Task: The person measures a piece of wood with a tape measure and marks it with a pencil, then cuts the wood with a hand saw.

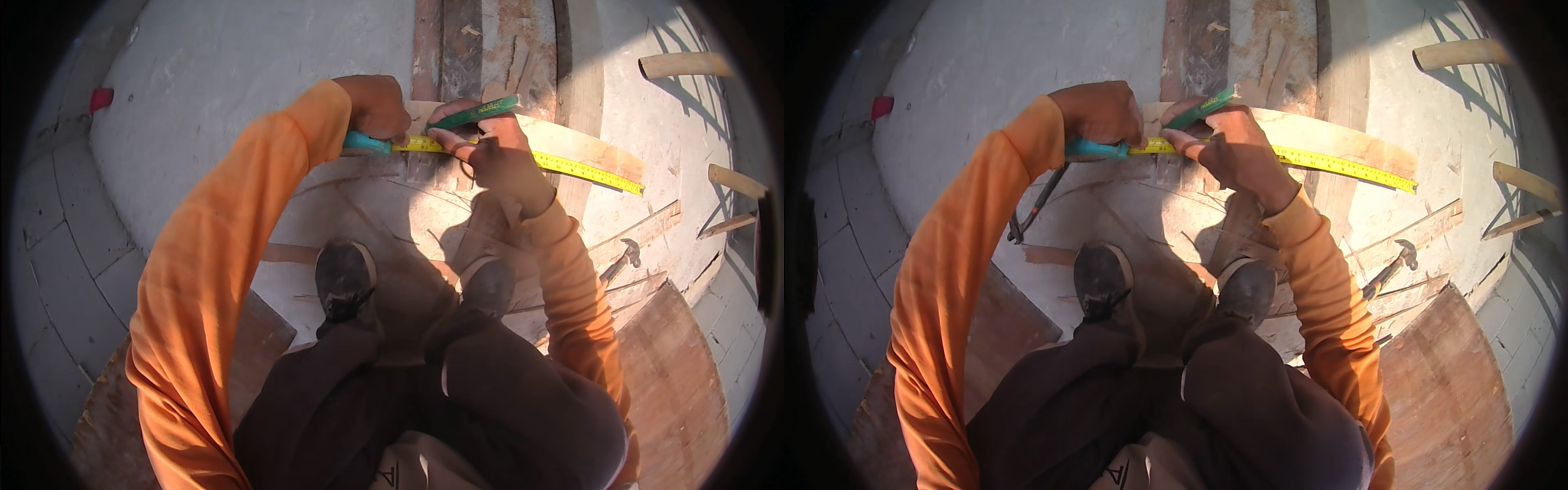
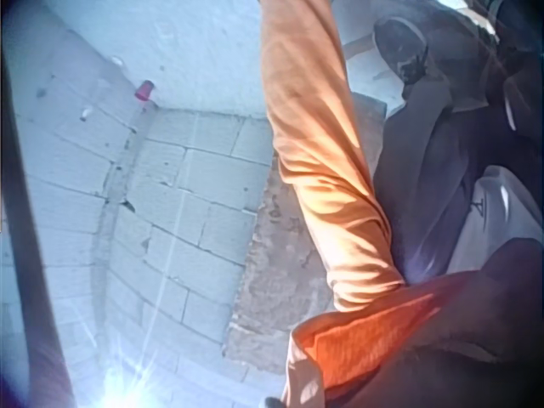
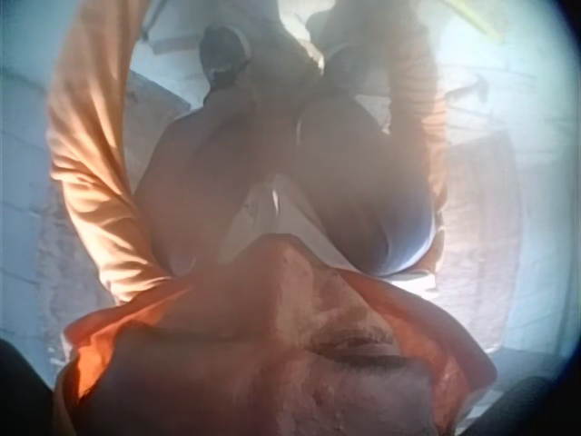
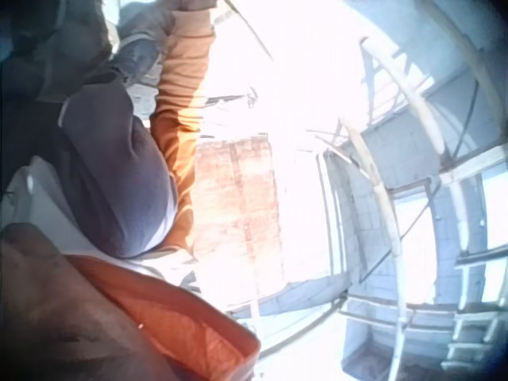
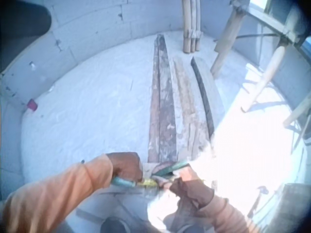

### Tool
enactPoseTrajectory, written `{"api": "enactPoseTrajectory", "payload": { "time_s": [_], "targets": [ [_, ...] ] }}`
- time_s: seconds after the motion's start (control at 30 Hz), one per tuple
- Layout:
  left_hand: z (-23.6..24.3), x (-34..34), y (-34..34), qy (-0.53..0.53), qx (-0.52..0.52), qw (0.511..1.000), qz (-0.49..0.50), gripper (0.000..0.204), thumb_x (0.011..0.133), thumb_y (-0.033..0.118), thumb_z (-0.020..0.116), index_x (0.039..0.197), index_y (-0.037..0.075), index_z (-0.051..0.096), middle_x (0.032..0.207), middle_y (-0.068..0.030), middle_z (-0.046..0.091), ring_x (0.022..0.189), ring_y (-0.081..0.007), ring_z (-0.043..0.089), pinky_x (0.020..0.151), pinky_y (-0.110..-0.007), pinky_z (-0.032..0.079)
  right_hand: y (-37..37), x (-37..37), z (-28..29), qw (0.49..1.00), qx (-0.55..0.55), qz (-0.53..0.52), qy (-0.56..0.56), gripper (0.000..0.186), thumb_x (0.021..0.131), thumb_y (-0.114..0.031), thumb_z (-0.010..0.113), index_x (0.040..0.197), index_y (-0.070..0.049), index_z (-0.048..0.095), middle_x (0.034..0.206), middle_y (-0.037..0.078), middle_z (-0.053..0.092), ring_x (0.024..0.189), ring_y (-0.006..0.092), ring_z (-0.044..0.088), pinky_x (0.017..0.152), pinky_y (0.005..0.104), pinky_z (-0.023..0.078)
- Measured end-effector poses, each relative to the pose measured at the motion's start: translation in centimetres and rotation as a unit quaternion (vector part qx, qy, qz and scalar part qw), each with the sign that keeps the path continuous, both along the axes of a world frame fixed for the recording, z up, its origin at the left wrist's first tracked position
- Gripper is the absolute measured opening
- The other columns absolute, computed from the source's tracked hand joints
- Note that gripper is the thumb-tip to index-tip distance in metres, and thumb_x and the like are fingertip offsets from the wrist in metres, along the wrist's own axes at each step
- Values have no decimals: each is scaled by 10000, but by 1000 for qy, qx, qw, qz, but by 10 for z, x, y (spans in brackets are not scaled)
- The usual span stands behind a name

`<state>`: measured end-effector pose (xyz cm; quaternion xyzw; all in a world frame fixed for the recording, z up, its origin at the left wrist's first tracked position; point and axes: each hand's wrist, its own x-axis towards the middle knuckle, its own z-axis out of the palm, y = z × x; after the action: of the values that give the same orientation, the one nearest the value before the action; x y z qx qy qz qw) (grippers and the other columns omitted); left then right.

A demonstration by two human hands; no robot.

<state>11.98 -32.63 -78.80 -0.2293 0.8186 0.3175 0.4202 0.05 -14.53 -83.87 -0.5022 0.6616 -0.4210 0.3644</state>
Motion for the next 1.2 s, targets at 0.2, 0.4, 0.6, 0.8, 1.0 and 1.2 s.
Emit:
{"api": "enactPoseTrajectory", "payload": {
  "time_s": [0.2,0.4,0.6,0.8,1.0,1.2],
  "targets": [
    [-1,2,-2,4,0,1000,9,516,848,379,721,1088,-78,708,1103,-253,693,1000,-369,664,899,-430,494,-5,4,4,999,27,-4,-37,221,855,-194,777,1009,-43,729,881,110,706,783,231,634,750,359,510],
    [9,-1,1,1,1,1000,-27,491,870,377,710,1090,-62,713,1100,-238,697,1008,-361,662,893,-434,492,-6,4,13,994,76,-12,-78,201,864,-178,761,1004,-40,721,831,76,676,772,169,610,732,326,501],
    [10,-3,2,-2,-3,1000,-21,467,871,358,709,1091,-54,717,1103,-235,698,1005,-365,658,901,-439,487,-5,5,12,995,72,-8,-70,199,870,-178,752,1002,-33,717,805,81,667,734,165,606,703,310,499],
    [10,-7,5,-2,-16,1000,-27,464,853,352,722,1085,-49,721,1102,-230,699,995,-357,659,892,-440,489,-3,2,8,996,66,7,-61,189,868,-178,751,977,-28,715,791,82,663,706,157,599,682,314,497],
    [6,0,4,33,-16,999,23,330,752,237,759,927,-43,753,840,-179,698,741,-272,602,750,-420,496,-8,5,14,997,47,12,-52,168,872,-159,740,965,-23,711,776,69,657,683,157,590,667,310,491],
    [7,0,4,38,-17,999,5,324,759,245,756,929,-31,756,843,-187,700,738,-284,598,758,-426,494,-8,4,8,999,16,25,-31,161,872,-147,737,972,-23,710,800,75,670,673,151,591,655,308,497]
  ]
}}
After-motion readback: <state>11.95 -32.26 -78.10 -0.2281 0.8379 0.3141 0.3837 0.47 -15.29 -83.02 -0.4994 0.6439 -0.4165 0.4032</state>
